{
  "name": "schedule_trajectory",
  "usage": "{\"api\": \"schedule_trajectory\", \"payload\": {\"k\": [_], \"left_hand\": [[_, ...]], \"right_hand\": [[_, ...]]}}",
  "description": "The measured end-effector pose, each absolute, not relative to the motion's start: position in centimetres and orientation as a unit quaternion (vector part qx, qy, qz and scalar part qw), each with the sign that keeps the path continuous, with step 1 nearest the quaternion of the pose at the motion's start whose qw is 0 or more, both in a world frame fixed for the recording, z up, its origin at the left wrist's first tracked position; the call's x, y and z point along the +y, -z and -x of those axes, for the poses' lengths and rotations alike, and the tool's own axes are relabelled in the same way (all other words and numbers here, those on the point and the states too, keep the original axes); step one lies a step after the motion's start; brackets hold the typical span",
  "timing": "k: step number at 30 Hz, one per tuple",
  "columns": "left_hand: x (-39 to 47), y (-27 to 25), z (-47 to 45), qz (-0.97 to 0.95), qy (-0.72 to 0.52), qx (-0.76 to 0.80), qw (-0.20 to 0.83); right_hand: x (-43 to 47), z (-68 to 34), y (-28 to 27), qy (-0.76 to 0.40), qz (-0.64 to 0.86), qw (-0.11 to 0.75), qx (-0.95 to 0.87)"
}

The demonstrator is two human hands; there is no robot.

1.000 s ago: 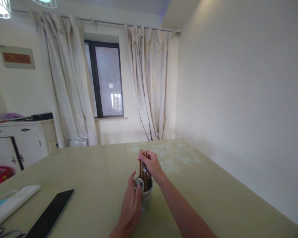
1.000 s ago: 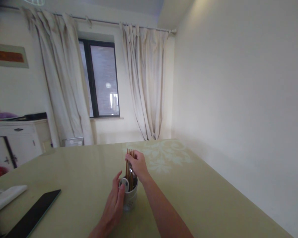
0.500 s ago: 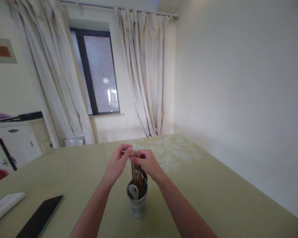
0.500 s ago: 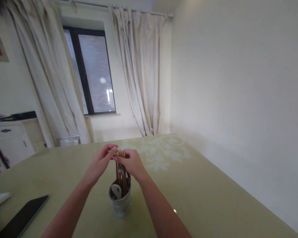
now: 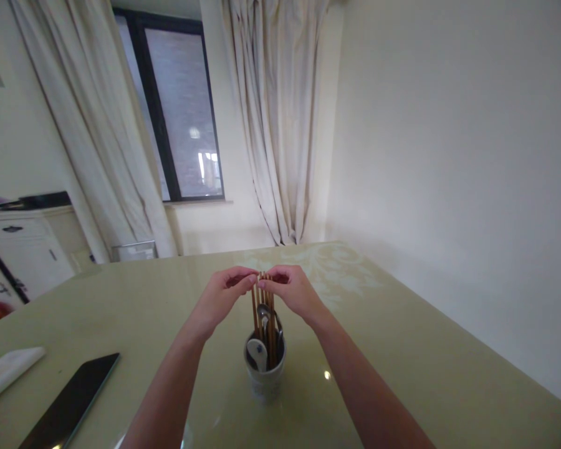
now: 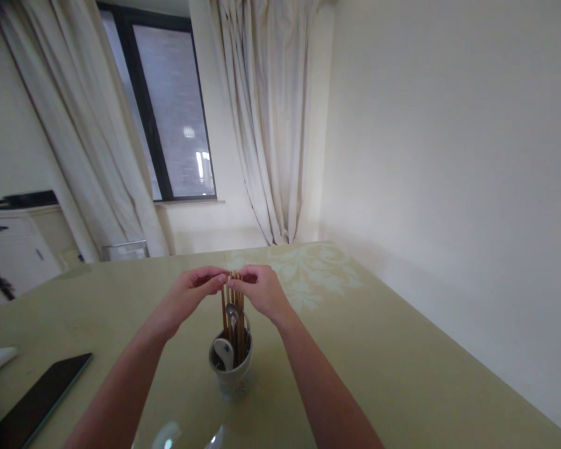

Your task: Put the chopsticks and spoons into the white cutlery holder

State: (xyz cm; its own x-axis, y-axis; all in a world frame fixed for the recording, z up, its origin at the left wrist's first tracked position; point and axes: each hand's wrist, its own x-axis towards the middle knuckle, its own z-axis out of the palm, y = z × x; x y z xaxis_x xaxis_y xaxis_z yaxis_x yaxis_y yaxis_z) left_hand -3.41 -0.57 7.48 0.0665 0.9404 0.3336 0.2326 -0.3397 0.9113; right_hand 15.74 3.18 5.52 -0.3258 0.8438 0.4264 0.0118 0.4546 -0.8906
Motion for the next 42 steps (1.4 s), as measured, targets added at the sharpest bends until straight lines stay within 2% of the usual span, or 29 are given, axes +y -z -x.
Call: {"api": "schedule_trajectory", "payload": {"k": [6,10,14,18,21,24,27,29,33,42], "left_hand": [[-0.8,-7.1,4.1,-0.638,-0.457,0.472,0.402],[-1.6,-8.2,4.1,-0.659,-0.459,0.46,0.378],[-2.9,-10.5,3.8,-0.608,-0.611,0.42,0.284],[-3.7,-12.3,4.3,-0.434,-0.822,0.323,0.176],[-3.2,-12.1,5.8,-0.374,-0.854,0.317,0.172],[-1.6,-10.0,7.4,-0.391,-0.785,0.411,0.25],[0.2,-6.6,8.0,-0.452,-0.634,0.525,0.343],[1.3,-4.4,7.9,-0.486,-0.554,0.571,0.361],[2.9,-0.8,7.5,-0.546,-0.445,0.622,0.343],[3.9,3.5,7.7,-0.577,-0.308,0.714,0.25]], "right_hand": [[3.4,-15.7,-5.3,-0.391,0.329,0.502,-0.698],[3.5,-15.8,-5.2,-0.389,0.329,0.502,-0.698],[3.3,-15.8,-5.4,-0.385,0.339,0.502,-0.696],[3.0,-15.8,-5.8,-0.374,0.352,0.505,-0.694],[2.7,-15.6,-6.1,-0.377,0.357,0.515,-0.683],[2.5,-15.2,-6.1,-0.39,0.364,0.511,-0.674],[2.4,-14.8,-5.7,-0.431,0.354,0.494,-0.668],[2.4,-14.6,-5.3,-0.46,0.349,0.48,-0.661],[2.7,-14.5,-4.8,-0.476,0.333,0.469,-0.665],[3.0,-14.4,-4.5,-0.478,0.315,0.483,-0.662]]}}
